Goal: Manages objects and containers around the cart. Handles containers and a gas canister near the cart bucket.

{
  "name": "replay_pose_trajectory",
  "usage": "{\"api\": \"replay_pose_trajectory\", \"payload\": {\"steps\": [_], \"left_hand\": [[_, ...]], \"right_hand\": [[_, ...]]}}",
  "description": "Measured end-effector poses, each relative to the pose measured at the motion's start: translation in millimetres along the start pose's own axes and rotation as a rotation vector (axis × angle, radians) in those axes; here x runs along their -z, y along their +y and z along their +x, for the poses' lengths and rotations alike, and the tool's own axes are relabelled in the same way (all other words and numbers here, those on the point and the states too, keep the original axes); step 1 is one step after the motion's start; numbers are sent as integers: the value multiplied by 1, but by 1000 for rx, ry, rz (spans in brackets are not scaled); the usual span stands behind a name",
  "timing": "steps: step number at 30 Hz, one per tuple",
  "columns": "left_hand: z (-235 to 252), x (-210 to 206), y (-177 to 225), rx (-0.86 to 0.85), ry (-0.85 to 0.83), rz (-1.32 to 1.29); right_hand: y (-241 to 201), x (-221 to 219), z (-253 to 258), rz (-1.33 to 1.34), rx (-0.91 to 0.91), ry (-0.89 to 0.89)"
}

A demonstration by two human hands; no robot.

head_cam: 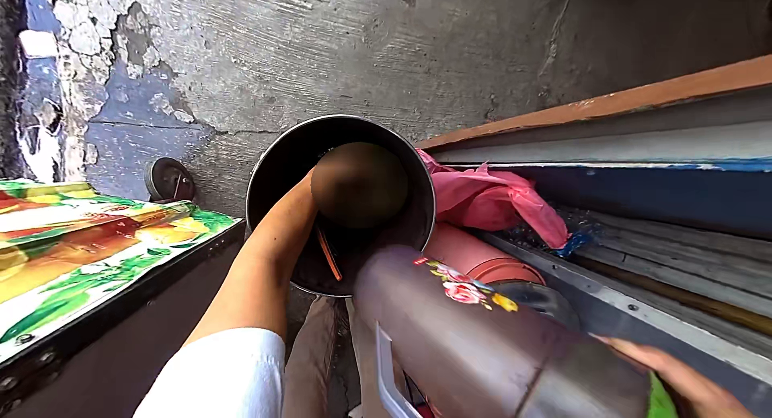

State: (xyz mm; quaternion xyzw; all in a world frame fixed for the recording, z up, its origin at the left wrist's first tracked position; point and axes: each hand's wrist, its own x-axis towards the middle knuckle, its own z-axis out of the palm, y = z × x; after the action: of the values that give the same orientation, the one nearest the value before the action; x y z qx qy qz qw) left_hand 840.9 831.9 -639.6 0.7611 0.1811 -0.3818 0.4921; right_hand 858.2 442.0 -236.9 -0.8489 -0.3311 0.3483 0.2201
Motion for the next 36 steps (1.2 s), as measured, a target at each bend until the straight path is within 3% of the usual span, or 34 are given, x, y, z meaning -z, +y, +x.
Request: {"api": "replay_pose_trajectory", "payload": {"steps": [6,9,11,12,14,16,18,20,24,27,30,36], "left_hand": [[3,9,-3,-49,96,208],[-12,13,-1,-196,137,179],[-40,13,-11,-251,293,25],[-61,8,-20,-214,419,-73],[-104,-15,-41,94,628,-219],[-127,-60,-65,478,513,-336],[-113,-116,-91,708,286,-494],[-84,-153,-104,804,180,-680],[-49,-184,-114,852,219,-1188],[-50,-184,-115,906,291,-1302],[-66,-163,-120,875,214,-1239],[-76,-110,-119,921,-8,-827]], "right_hand": [[-1,-56,118,-247,327,-12],[-4,-80,178,-302,377,-162],[-2,-94,216,-312,355,-312],[-2,-101,232,-338,342,-374],[-4,-111,252,-413,305,-476],[-7,-115,256,-474,308,-507],[-12,-110,258,-527,315,-513],[-18,-102,260,-565,300,-516],[-19,-92,262,-589,324,-516],[-17,-91,264,-584,354,-502],[-16,-96,269,-558,321,-512],[-12,-110,288,-587,258,-570]]}}
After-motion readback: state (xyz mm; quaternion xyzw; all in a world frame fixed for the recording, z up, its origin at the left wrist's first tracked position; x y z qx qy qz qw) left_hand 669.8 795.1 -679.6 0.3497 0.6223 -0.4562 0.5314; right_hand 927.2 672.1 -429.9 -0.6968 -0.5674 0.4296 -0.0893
